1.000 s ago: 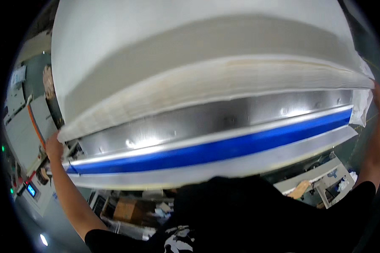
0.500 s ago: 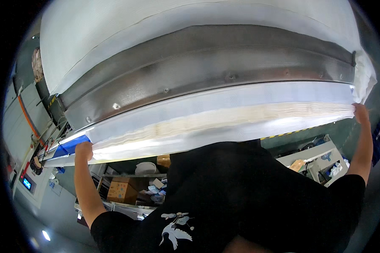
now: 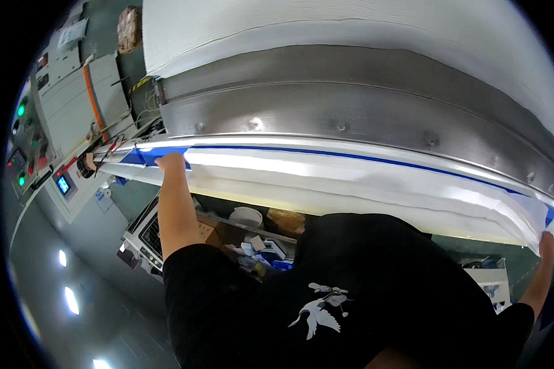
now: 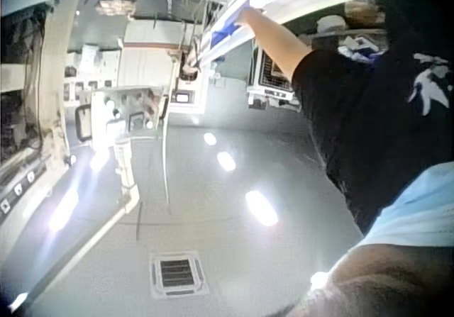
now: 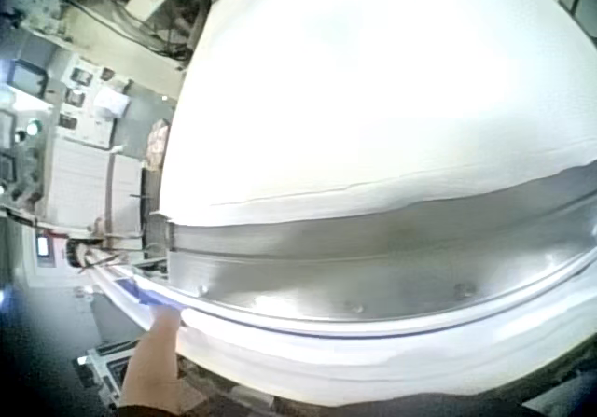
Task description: The person repeatedly folds a large white sheet of material on a metal workbench, aligning edges and pressing folds. The person handles the sheet by hand, lifting and repositioning it multiple times to create a neat stack.
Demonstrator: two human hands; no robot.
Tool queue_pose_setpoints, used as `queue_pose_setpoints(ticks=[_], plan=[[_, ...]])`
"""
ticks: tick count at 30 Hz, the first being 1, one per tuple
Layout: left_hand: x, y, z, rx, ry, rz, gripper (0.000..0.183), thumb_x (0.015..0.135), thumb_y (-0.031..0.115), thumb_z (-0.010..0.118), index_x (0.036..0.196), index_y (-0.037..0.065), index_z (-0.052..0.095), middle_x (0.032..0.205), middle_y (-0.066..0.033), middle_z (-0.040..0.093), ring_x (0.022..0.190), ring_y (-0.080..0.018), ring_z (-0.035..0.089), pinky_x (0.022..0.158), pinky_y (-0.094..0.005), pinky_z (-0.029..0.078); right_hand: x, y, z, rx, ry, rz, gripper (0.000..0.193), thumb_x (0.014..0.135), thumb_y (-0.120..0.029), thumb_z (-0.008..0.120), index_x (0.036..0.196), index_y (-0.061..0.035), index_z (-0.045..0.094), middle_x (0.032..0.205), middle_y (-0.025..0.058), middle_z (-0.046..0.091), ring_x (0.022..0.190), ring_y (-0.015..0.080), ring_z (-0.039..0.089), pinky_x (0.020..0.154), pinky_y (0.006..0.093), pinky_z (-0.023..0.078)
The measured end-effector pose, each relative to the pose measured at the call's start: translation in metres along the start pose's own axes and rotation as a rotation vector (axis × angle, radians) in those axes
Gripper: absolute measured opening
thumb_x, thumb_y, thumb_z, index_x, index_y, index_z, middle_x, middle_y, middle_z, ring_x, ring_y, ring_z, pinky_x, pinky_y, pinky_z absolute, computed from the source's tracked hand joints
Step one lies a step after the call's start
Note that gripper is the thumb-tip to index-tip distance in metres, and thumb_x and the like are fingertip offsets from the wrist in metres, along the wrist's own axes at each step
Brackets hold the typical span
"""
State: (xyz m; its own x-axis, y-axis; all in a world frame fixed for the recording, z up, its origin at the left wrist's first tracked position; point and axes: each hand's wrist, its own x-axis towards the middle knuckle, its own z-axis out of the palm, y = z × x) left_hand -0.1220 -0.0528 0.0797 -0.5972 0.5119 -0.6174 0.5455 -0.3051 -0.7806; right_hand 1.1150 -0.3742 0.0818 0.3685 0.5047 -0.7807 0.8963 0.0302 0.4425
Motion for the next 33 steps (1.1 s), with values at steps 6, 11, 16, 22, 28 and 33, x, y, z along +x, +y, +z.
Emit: queue_pose_setpoints(ticks=[6, 11, 16, 22, 28, 33], plan=[[0.035, -0.029, 0.041, -0.476, 0.366, -0.150, 0.029, 0.086, 0.018, 0.055, 0.109, 0.003, 0.063, 0.111, -0.0166, 0.065, 0.098, -0.0336, 0.064, 0.080, -0.0417, 0.053, 0.008, -0.007, -0.020, -0.420, -0.171, -0.372, 0.016, 0.079, -0.011, 0.055, 0.086, -0.0018, 0.066, 0.093, 0.0197, 0.064, 0.090, 0.0364, 0.059, 0.083, 0.0453, 0.047], [0.056, -0.037, 0.070, -0.066, 0.563, 0.354, 0.029, 0.085, 0.015, 0.053, 0.108, 0.000, 0.062, 0.116, -0.0180, 0.060, 0.108, -0.0341, 0.056, 0.092, -0.0422, 0.044, 0.008, -0.158, -0.142, 0.136, -0.371, -0.106, 0.046, 0.067, -0.019, 0.064, 0.109, 0.0010, 0.061, 0.108, 0.0229, 0.063, 0.101, 0.0379, 0.061, 0.086, 0.0446, 0.050], [-0.024, 0.053, -0.047, -0.620, 0.380, 0.088, 0.032, 0.085, 0.021, 0.049, 0.109, 0.008, 0.065, 0.108, -0.0205, 0.064, 0.098, -0.0398, 0.060, 0.084, -0.0486, 0.048, -0.007, -0.195, -0.176, 0.276, -0.470, -0.223, 0.063, 0.053, -0.026, 0.075, 0.110, -0.0019, 0.064, 0.104, 0.0204, 0.066, 0.097, 0.0354, 0.063, 0.084, 0.0403, 0.051], [-0.034, 0.049, -0.038, -0.679, 0.461, 0.064, 0.032, 0.085, 0.026, 0.048, 0.107, 0.009, 0.066, 0.106, -0.0189, 0.065, 0.098, -0.0391, 0.061, 0.083, -0.0477, 0.049, 0.000, -0.241, -0.191, 0.373, -0.294, -0.297, 0.065, 0.052, -0.034, 0.078, 0.107, -0.0031, 0.066, 0.101, 0.0192, 0.067, 0.094, 0.0340, 0.064, 0.083, 0.0390, 0.050], [-0.025, 0.055, -0.020, -0.778, 0.407, 0.035, 0.033, 0.085, 0.025, 0.050, 0.110, 0.010, 0.066, 0.108, -0.0160, 0.066, 0.100, -0.0364, 0.062, 0.083, -0.0483, 0.049, 0.010, -0.254, -0.185, 0.294, -0.236, -0.384, 0.044, 0.059, -0.042, 0.076, 0.083, -0.0062, 0.069, 0.090, 0.0158, 0.068, 0.085, 0.0352, 0.065, 0.075, 0.0444, 0.051], [-0.021, 0.091, -0.041, -1.164, 0.739, -0.070, 0.038, 0.080, 0.023, 0.061, 0.116, 0.011, 0.062, 0.119, -0.0089, 0.061, 0.108, -0.0284, 0.057, 0.091, -0.0421, 0.046, 0.003, -0.276, -0.191, -0.040, -0.069, -0.479, 0.033, 0.070, -0.037, 0.069, 0.077, -0.0056, 0.069, 0.087, 0.0169, 0.068, 0.083, 0.0350, 0.065, 0.075, 0.0458, 0.052]])
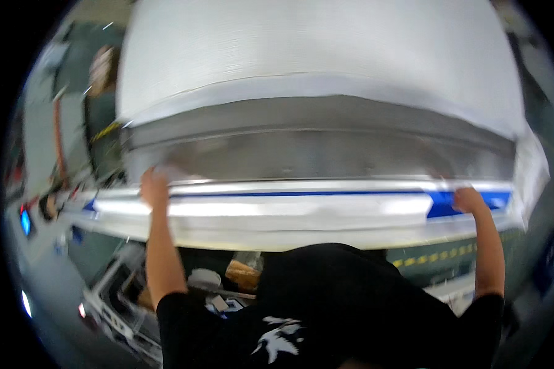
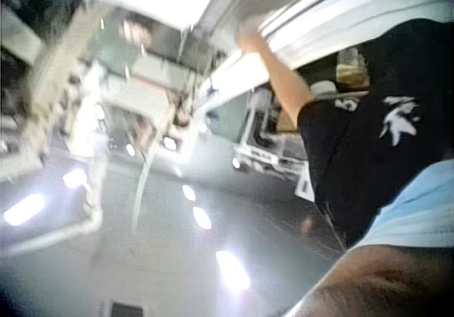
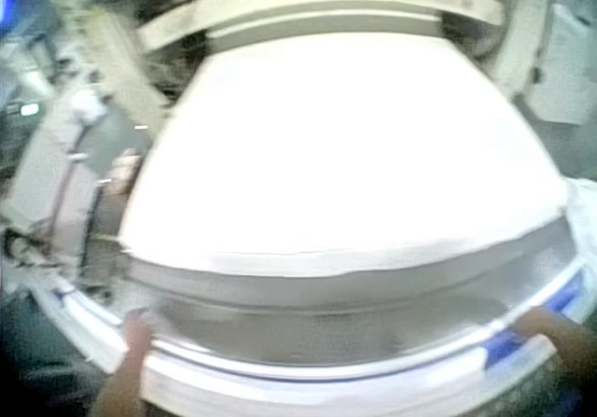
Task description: The person repeatedly folds a large white sheet of material on a metal workbench, aligning edges and pressing folds. The person handles the sheet by hand, lifting and repositioning it multiple times to create a neat stack.
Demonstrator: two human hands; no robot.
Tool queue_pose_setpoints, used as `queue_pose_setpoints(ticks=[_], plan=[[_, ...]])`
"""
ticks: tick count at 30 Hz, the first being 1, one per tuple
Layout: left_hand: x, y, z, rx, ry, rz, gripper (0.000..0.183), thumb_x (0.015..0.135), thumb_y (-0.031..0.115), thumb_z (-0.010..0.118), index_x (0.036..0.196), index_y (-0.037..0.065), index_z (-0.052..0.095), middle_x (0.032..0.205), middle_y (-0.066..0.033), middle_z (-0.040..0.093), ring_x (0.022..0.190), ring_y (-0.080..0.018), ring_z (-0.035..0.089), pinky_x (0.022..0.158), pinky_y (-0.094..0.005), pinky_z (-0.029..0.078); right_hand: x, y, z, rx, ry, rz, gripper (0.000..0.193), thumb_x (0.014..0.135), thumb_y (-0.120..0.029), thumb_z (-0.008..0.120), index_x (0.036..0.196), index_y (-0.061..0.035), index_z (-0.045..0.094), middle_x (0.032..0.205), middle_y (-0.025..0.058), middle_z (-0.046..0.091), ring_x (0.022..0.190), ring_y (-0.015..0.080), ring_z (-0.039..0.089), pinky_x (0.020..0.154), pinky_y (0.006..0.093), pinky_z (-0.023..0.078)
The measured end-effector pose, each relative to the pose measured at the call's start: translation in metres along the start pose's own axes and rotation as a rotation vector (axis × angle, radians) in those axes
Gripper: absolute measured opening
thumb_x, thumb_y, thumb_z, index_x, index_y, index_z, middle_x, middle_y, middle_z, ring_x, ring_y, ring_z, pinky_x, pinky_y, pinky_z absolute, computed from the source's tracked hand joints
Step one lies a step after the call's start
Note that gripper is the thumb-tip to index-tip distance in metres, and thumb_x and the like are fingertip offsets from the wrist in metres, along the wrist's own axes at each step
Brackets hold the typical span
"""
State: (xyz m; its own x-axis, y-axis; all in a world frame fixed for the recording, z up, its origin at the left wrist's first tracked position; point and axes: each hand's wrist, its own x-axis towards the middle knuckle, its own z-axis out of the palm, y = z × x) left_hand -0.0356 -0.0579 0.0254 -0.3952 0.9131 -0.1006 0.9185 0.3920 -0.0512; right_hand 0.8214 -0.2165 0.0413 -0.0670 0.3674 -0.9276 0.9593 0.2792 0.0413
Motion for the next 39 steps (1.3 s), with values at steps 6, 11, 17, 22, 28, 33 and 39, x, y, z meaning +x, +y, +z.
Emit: queue_pose_setpoints(ticks=[6, 11, 17, 22, 28, 33, 39], plan=[[0.036, 0.008, 0.015, -0.010, 0.400, 0.337, 0.038, 0.087, 0.026, 0.058, 0.119, 0.007, 0.056, 0.125, -0.0125, 0.054, 0.115, -0.0318, 0.050, 0.097, -0.0454, 0.038, 0.019, -0.134, -0.121, 0.384, 0.360, 0.072, 0.011, 0.066, -0.012, 0.066, 0.075, -0.0065, 0.067, 0.075, 0.0155, 0.066, 0.073, 0.0322, 0.065, 0.066, 0.0393, 0.051], [0.033, 0.076, -0.007, -0.189, 0.399, 0.421, 0.035, 0.088, 0.026, 0.055, 0.118, 0.007, 0.056, 0.124, -0.0118, 0.054, 0.117, -0.0302, 0.049, 0.103, -0.0461, 0.034, 0.025, -0.222, -0.265, 0.385, 0.416, -0.202, 0.017, 0.080, -0.023, 0.061, 0.085, -0.0062, 0.063, 0.085, 0.0161, 0.065, 0.079, 0.0341, 0.062, 0.069, 0.0435, 0.048], [0.050, 0.037, 0.035, -0.401, 0.416, 0.377, 0.036, 0.087, 0.026, 0.055, 0.116, 0.005, 0.056, 0.123, -0.0120, 0.054, 0.119, -0.0303, 0.048, 0.104, -0.0459, 0.033, 0.095, -0.441, -0.420, 0.403, 0.691, -0.590, 0.020, 0.085, -0.025, 0.059, 0.087, -0.0054, 0.063, 0.076, 0.0128, 0.062, 0.067, 0.0258, 0.058, 0.063, 0.0359, 0.046], [0.046, 0.057, 0.026, -0.427, 0.373, 0.361, 0.037, 0.087, 0.025, 0.056, 0.118, 0.006, 0.055, 0.125, -0.0124, 0.053, 0.119, -0.0303, 0.047, 0.104, -0.0464, 0.033, 0.138, -0.535, -0.522, 0.478, 0.857, -0.747, 0.019, 0.085, -0.024, 0.057, 0.085, -0.0061, 0.062, 0.077, 0.0109, 0.065, 0.071, 0.0268, 0.061, 0.066, 0.0377, 0.048], [0.095, 0.030, 0.008, -0.580, 0.595, 0.106, 0.048, 0.087, 0.029, 0.058, 0.126, 0.002, 0.048, 0.132, -0.0203, 0.047, 0.123, -0.0368, 0.043, 0.104, -0.0465, 0.032, 0.163, -0.589, -0.556, 0.401, 1.007, -0.764, 0.018, 0.085, -0.024, 0.057, 0.086, -0.0064, 0.063, 0.078, 0.0097, 0.066, 0.071, 0.0249, 0.063, 0.064, 0.0375, 0.049], [0.191, -0.027, -0.005, -0.989, 0.468, -0.089, 0.063, 0.082, 0.039, 0.067, 0.127, -0.001, 0.047, 0.127, -0.0196, 0.050, 0.117, -0.0351, 0.048, 0.099, -0.0410, 0.037, 0.130, -0.621, -0.472, -0.054, 0.679, -0.727, 0.016, 0.084, -0.020, 0.056, 0.087, -0.0044, 0.059, 0.087, 0.0120, 0.061, 0.082, 0.0298, 0.062, 0.068, 0.0437, 0.052], [0.198, -0.025, -0.007, -1.121, 0.213, -0.080, 0.071, 0.072, 0.048, 0.077, 0.119, 0.000, 0.052, 0.115, -0.0126, 0.056, 0.106, -0.0231, 0.053, 0.093, -0.0328, 0.042, 0.149, -0.615, -0.427, 0.023, 0.847, -0.742, 0.010, 0.075, -0.007, 0.055, 0.084, -0.0036, 0.057, 0.088, 0.0123, 0.057, 0.084, 0.0293, 0.060, 0.066, 0.0411, 0.053]])
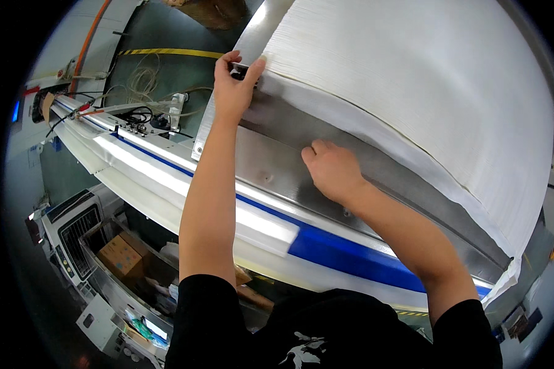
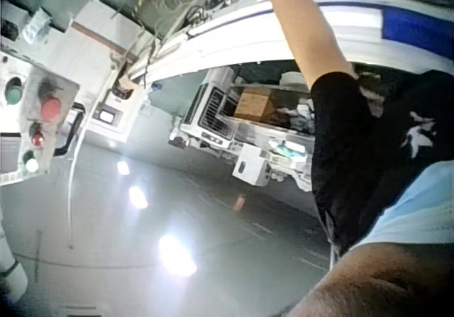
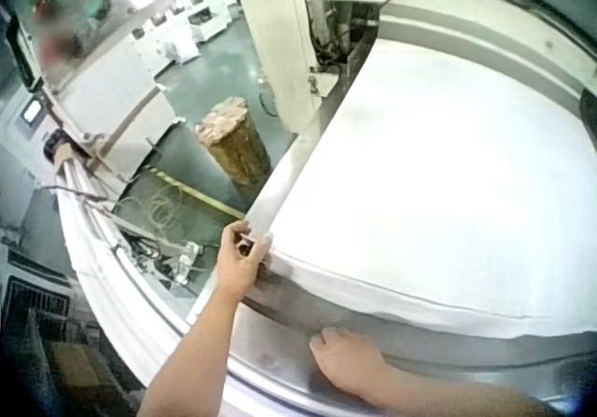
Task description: The person repeatedly folds a large white sheet of material on a metal workbench, aligning edges and pressing folds. The person handles the sheet by hand, lifting and repositioning it multiple times to create a neat stack.
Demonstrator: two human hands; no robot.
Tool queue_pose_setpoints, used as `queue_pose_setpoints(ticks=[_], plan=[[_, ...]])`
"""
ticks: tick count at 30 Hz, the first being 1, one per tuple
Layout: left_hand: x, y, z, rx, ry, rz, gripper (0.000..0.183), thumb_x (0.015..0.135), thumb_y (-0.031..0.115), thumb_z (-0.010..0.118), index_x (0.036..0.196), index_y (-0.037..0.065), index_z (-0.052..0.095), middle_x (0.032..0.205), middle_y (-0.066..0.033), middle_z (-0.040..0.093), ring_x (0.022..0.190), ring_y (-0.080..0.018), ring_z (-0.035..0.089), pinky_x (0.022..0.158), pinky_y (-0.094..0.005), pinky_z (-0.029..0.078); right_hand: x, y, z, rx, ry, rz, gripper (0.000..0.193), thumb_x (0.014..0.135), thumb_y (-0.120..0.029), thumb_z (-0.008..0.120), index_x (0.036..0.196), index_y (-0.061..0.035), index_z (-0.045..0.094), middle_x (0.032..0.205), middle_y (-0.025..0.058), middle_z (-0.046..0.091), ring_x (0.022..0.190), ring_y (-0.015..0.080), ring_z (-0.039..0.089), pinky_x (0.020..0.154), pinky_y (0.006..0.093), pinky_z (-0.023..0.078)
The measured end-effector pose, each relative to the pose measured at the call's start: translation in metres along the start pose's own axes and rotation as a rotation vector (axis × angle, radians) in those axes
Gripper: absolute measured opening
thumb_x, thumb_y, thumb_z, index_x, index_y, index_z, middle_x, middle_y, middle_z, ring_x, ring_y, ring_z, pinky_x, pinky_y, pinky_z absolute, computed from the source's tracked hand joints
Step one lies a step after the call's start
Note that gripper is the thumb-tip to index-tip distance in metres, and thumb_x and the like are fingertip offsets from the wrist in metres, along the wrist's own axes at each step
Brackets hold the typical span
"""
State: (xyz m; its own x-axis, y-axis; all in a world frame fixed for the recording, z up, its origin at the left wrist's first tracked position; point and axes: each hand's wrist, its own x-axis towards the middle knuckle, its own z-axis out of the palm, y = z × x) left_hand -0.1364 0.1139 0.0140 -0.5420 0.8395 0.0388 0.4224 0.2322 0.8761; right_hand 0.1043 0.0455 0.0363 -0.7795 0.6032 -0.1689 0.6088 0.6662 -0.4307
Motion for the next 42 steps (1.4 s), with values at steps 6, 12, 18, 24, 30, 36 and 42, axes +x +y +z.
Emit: queue_pose_setpoints(ticks=[6, 12, 18, 24, 30, 36, 42], plan=[[-0.001, -0.002, -0.003, -0.054, -0.022, -0.018, 0.068, 0.071, 0.043, 0.080, 0.117, 0.001, 0.052, 0.111, -0.0105, 0.056, 0.098, -0.0198, 0.054, 0.089, -0.0309, 0.044, 0.002, 0.002, -0.004, 0.029, -0.012, -0.035, 0.010, 0.075, -0.007, 0.056, 0.084, -0.0033, 0.057, 0.086, 0.0125, 0.057, 0.081, 0.0301, 0.062, 0.065, 0.0422, 0.052], [0.005, -0.014, -0.003, -0.094, -0.034, 0.010, 0.068, 0.071, 0.044, 0.081, 0.116, 0.002, 0.053, 0.109, -0.0090, 0.056, 0.097, -0.0184, 0.054, 0.087, -0.0301, 0.045, 0.029, 0.012, -0.047, 0.130, 0.055, 0.019, 0.011, 0.086, -0.016, 0.054, 0.084, -0.0071, 0.060, 0.081, 0.0106, 0.062, 0.071, 0.0315, 0.063, 0.064, 0.0429, 0.051], [0.009, -0.015, 0.000, -0.125, -0.060, 0.025, 0.064, 0.072, 0.040, 0.082, 0.116, 0.003, 0.053, 0.108, -0.0076, 0.057, 0.097, -0.0180, 0.054, 0.086, -0.0290, 0.045, 0.098, 0.057, -0.088, 0.349, 0.319, 0.115, 0.017, 0.082, -0.024, 0.057, 0.084, -0.0111, 0.067, 0.078, 0.0096, 0.068, 0.074, 0.0309, 0.065, 0.069, 0.0424, 0.052], [0.008, -0.021, 0.001, -0.189, -0.064, 0.023, 0.061, 0.072, 0.036, 0.082, 0.116, 0.005, 0.054, 0.108, -0.0065, 0.057, 0.098, -0.0168, 0.052, 0.086, -0.0290, 0.044, 0.130, 0.076, -0.081, 0.331, 0.261, 0.105, 0.018, 0.079, -0.027, 0.061, 0.082, -0.0111, 0.069, 0.078, 0.0080, 0.069, 0.073, 0.0269, 0.066, 0.071, 0.0380, 0.052], [0.008, -0.024, 0.000, -0.187, -0.061, 0.061, 0.061, 0.073, 0.036, 0.082, 0.116, 0.004, 0.053, 0.109, -0.0063, 0.056, 0.097, -0.0165, 0.051, 0.087, -0.0287, 0.043, 0.133, 0.076, -0.080, 0.358, 0.254, 0.121, 0.019, 0.078, -0.029, 0.062, 0.080, -0.0110, 0.070, 0.076, 0.0069, 0.069, 0.072, 0.0257, 0.066, 0.071, 0.0371, 0.052], [0.008, -0.021, 0.001, -0.170, -0.071, 0.015, 0.064, 0.072, 0.037, 0.082, 0.119, 0.004, 0.053, 0.109, -0.0071, 0.056, 0.101, -0.0176, 0.051, 0.088, -0.0293, 0.044, 0.132, 0.077, -0.077, 0.315, 0.293, 0.125, 0.020, 0.078, -0.030, 0.062, 0.083, -0.0122, 0.070, 0.077, 0.0067, 0.070, 0.073, 0.0255, 0.067, 0.071, 0.0372, 0.053], [-0.007, -0.005, 0.002, 0.258, 0.171, 0.295, 0.056, 0.079, 0.035, 0.075, 0.123, 0.007, 0.054, 0.120, -0.0140, 0.054, 0.109, -0.0276, 0.052, 0.096, -0.0395, 0.040, 0.130, 0.079, -0.074, 0.222, 0.352, 0.099, 0.018, 0.080, -0.029, 0.062, 0.085, -0.0136, 0.070, 0.078, 0.0059, 0.070, 0.072, 0.0258, 0.067, 0.067, 0.0389, 0.053]])
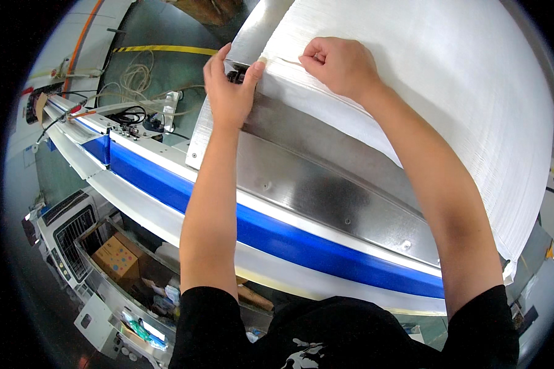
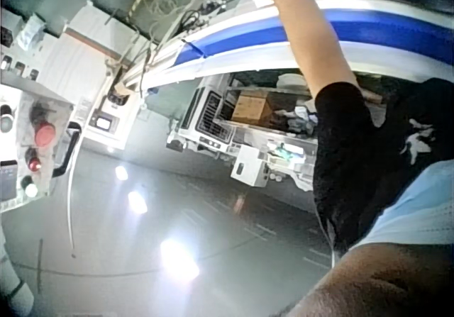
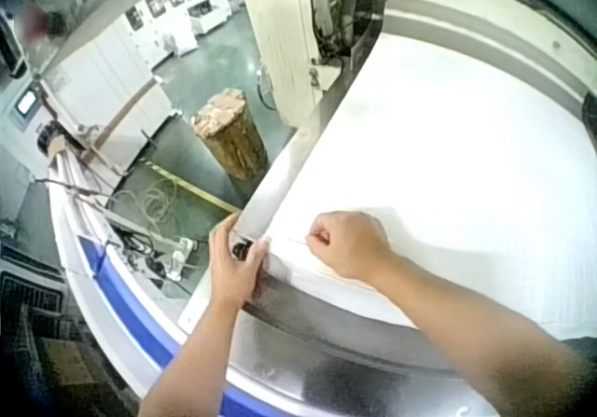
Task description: The person repeatedly folds a large white sheet of material on a metal workbench, aligning edges and pressing folds. The person handles the sheet by hand, lifting and repositioning it multiple times to create a neat stack.
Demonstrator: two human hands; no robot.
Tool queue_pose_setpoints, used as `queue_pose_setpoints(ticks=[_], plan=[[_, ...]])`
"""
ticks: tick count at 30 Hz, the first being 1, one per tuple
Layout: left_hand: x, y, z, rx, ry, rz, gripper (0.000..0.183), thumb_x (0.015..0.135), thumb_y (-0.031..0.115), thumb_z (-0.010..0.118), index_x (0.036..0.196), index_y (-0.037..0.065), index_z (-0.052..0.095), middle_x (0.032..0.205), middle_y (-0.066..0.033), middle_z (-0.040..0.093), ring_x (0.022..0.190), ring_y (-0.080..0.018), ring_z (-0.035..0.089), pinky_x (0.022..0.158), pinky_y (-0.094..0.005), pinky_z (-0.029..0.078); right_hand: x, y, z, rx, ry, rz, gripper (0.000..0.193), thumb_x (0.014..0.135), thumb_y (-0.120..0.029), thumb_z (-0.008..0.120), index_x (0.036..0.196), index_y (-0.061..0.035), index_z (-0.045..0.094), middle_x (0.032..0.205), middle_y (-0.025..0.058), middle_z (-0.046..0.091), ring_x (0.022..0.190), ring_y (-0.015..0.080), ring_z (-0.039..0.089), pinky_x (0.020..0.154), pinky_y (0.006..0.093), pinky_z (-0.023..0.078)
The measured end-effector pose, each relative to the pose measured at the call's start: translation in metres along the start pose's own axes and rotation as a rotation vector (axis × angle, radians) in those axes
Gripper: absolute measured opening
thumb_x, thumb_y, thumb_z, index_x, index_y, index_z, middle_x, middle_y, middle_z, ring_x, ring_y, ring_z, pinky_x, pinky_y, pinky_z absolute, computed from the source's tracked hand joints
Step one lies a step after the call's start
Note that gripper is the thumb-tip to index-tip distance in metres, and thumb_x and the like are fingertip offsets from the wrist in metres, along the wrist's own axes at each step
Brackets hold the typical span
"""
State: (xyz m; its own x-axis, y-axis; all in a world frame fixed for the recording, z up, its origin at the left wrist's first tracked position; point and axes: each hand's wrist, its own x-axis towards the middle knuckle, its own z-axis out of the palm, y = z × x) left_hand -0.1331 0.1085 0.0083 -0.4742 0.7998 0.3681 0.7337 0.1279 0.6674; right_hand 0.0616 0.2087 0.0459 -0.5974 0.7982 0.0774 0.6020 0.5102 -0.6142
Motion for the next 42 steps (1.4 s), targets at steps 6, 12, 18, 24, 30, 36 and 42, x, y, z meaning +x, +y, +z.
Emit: queue_pose_setpoints(ticks=[6, 12, 18, 24, 30, 36, 42], plan=[[-0.017, 0.027, -0.002, 0.348, -0.063, 0.562, 0.043, 0.083, 0.018, 0.057, 0.125, 0.015, 0.057, 0.132, -0.0091, 0.052, 0.122, -0.0259, 0.048, 0.106, -0.0429, 0.030, 0.002, 0.009, 0.006, -0.047, 0.118, -0.088, 0.015, 0.080, -0.028, 0.066, 0.081, -0.0131, 0.068, 0.070, 0.0036, 0.066, 0.064, 0.0220, 0.063, 0.060, 0.0351, 0.050], [-0.029, 0.021, 0.004, 0.385, -0.100, 0.562, 0.043, 0.082, 0.018, 0.057, 0.126, 0.018, 0.057, 0.131, -0.0041, 0.054, 0.123, -0.0218, 0.049, 0.104, -0.0402, 0.032, 0.005, 0.008, 0.004, -0.035, 0.104, -0.076, 0.018, 0.080, -0.031, 0.063, 0.081, -0.0149, 0.069, 0.075, 0.0057, 0.069, 0.070, 0.0269, 0.066, 0.064, 0.0396, 0.053], [-0.030, 0.021, 0.005, 0.376, -0.092, 0.556, 0.035, 0.081, 0.020, 0.061, 0.115, 0.018, 0.060, 0.129, -0.0017, 0.056, 0.120, -0.0207, 0.051, 0.098, -0.0385, 0.036, 0.006, 0.011, 0.004, -0.052, 0.110, -0.064, 0.017, 0.081, -0.030, 0.066, 0.081, -0.0136, 0.068, 0.071, 0.0038, 0.067, 0.065, 0.0216, 0.064, 0.060, 0.0344, 0.051], [-0.037, 0.018, -0.004, 0.392, -0.085, 0.550, 0.033, 0.076, 0.023, 0.065, 0.109, 0.018, 0.062, 0.117, 0.0015, 0.059, 0.112, -0.0214, 0.053, 0.093, -0.0381, 0.036, 0.005, 0.009, 0.003, -0.010, 0.085, -0.045, 0.018, 0.082, -0.030, 0.067, 0.082, -0.0125, 0.068, 0.070, 0.0033, 0.067, 0.064, 0.0195, 0.063, 0.060, 0.0321, 0.050], [-0.023, 0.033, -0.030, 0.442, -0.217, 0.708, 0.031, 0.067, 0.021, 0.067, 0.097, 0.014, 0.062, 0.105, -0.0004, 0.059, 0.106, -0.0204, 0.054, 0.092, -0.0388, 0.038, -0.008, -0.001, -0.003, 0.101, 0.095, -0.031, 0.020, 0.084, -0.030, 0.063, 0.085, -0.0107, 0.069, 0.075, 0.0058, 0.068, 0.067, 0.0215, 0.064, 0.062, 0.0332, 0.050], [0.007, 0.038, -0.046, 0.524, -0.729, 0.754, 0.038, 0.069, 0.019, 0.068, 0.106, 0.012, 0.062, 0.118, -0.0069, 0.059, 0.109, -0.0262, 0.056, 0.101, -0.0430, 0.039, -0.135, -0.013, -0.032, -0.092, 0.050, 0.215, 0.029, 0.093, -0.031, 0.050, 0.086, -0.0079, 0.065, 0.075, 0.0131, 0.063, 0.071, 0.0331, 0.061, 0.066, 0.0429, 0.048], [0.018, 0.113, -0.034, 0.984, -1.091, 0.624, 0.061, 0.068, 0.014, 0.069, 0.126, 0.013, 0.051, 0.120, -0.0110, 0.059, 0.114, -0.0249, 0.054, 0.101, -0.0410, 0.036, -0.310, 0.095, -0.118, -0.474, 0.185, 0.573, 0.041, 0.094, -0.039, 0.047, 0.076, -0.0068, 0.065, 0.074, 0.0122, 0.065, 0.074, 0.0296, 0.062, 0.082, 0.0466, 0.043]])
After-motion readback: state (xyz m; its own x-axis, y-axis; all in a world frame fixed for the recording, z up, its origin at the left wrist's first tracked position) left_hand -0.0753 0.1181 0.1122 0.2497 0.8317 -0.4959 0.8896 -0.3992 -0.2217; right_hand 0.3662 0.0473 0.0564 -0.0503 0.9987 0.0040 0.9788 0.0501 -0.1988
